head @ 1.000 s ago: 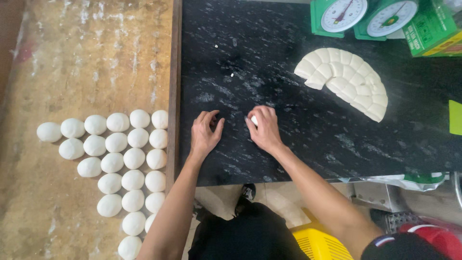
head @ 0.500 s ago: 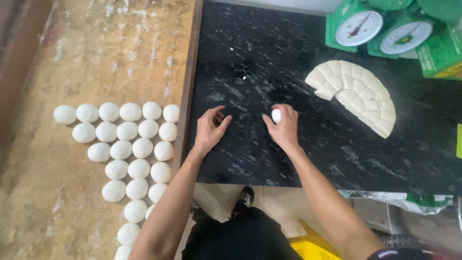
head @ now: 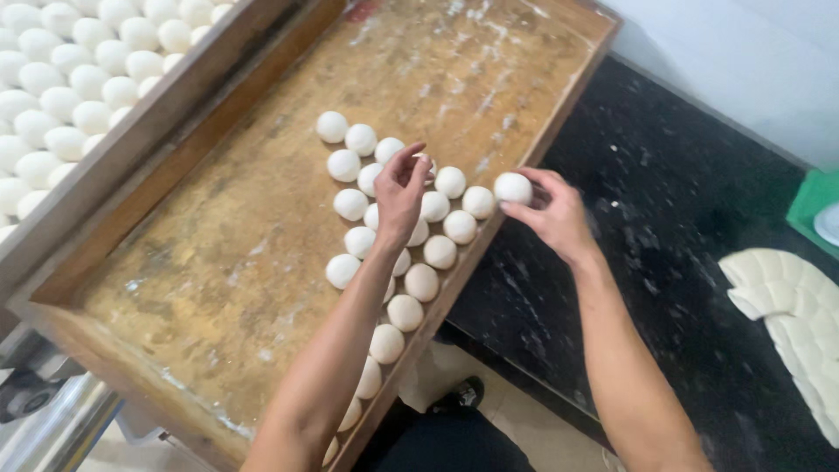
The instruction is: The person picks up dough balls from a black countertop and places them into a wooden tray, arranging them in a triangular grid pattern.
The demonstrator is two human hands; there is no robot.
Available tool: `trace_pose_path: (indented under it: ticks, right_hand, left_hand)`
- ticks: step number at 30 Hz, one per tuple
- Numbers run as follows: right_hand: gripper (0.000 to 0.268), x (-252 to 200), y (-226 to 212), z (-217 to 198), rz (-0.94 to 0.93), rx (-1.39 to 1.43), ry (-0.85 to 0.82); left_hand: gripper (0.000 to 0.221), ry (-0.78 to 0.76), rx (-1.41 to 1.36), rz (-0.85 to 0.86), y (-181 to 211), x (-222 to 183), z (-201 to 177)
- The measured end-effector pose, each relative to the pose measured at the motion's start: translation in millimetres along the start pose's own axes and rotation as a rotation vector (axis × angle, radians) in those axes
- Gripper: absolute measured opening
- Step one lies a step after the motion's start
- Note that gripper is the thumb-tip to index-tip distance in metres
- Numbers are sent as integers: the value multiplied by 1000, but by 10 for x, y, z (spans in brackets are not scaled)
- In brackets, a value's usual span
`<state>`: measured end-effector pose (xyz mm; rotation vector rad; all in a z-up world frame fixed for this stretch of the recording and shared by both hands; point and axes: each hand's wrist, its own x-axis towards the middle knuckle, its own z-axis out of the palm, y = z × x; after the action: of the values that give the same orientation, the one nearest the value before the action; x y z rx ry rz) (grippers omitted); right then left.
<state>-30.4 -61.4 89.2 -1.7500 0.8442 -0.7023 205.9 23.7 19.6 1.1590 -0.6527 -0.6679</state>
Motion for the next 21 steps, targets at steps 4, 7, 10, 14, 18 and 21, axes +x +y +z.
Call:
trace_pose_path:
  ticks: [4, 7, 10, 14, 18, 21]
  right_hand:
    - [59, 969, -278, 1155, -268, -153, -156]
    - [64, 1581, -288, 1955, -382, -247, -207]
    - [72, 2104, -147, 2591, -442, -365, -214]
    - [86, 2541, 147, 3060, -432, -508, -257]
    - [95, 2483, 264, 2999, -492, -452, -261]
    - [77, 2165, 204, 2574, -483, -280, -127]
  left_hand:
    - [32, 271, 17, 16, -75, 195, -684]
    - [33, 407, -41, -80, -180, 287, -1034]
    - [34, 428, -84, -83, -295, 317, -1223]
    - [35, 413, -80, -115, -315, 308, -1289]
    - [36, 371, -93, -133, -191, 217, -1131]
    - [34, 296, -144, -118, -117, 209, -863]
